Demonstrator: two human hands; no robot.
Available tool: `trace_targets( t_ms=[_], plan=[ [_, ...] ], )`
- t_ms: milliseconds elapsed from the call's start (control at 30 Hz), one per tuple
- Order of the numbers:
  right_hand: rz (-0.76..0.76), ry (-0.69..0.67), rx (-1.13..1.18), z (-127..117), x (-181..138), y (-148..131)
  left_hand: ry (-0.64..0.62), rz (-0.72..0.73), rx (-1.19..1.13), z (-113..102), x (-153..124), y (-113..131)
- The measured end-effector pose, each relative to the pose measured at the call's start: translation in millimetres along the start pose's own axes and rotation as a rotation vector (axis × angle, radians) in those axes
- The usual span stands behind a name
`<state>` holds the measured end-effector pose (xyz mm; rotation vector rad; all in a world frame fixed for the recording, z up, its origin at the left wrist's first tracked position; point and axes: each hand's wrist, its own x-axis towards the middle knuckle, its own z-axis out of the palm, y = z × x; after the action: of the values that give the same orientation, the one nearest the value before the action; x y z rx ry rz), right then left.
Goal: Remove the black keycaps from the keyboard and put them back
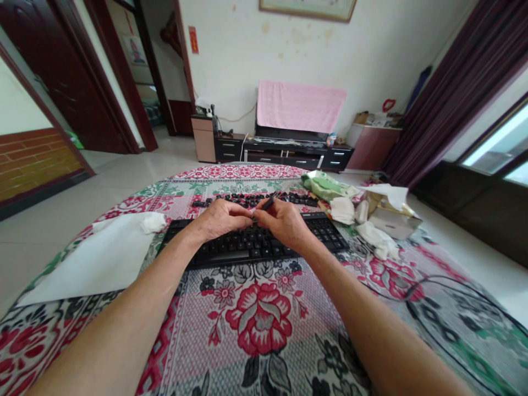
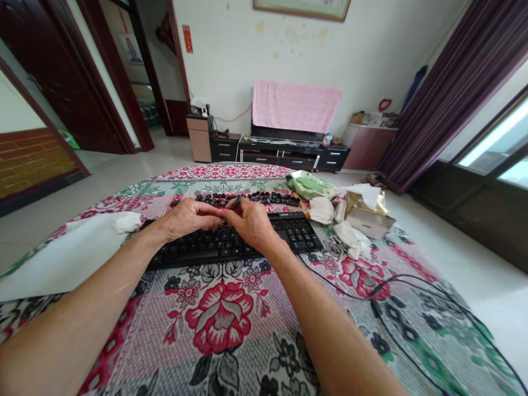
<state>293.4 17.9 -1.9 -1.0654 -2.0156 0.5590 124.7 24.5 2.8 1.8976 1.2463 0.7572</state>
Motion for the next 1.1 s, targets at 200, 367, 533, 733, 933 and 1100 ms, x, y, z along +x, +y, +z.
trace_targets(
  t_ms=[200,367,533,733,933,1100],
  plan=[
    [-0.044,0.001,0.049,5,0,-1,-0.033,-0.082,-0.138,4,0,-2],
    [-0.042,-0.018,-0.027,8,-3,-1,0.027,-0.136,-0.072,10,3,-6],
    [-0.058,-0.007,-0.149,11,-4,1,0.112,-0.189,-0.024,14,3,-2],
    [-0.073,-0.002,-0.122,14,-5,0,0.140,-0.215,0.000,15,4,0],
    [-0.084,0.032,-0.108,13,-5,-5,0.176,-0.214,-0.001,16,5,2],
    [-0.091,0.028,-0.183,10,-5,-8,0.200,-0.251,-0.093,17,4,4]
  ],
)
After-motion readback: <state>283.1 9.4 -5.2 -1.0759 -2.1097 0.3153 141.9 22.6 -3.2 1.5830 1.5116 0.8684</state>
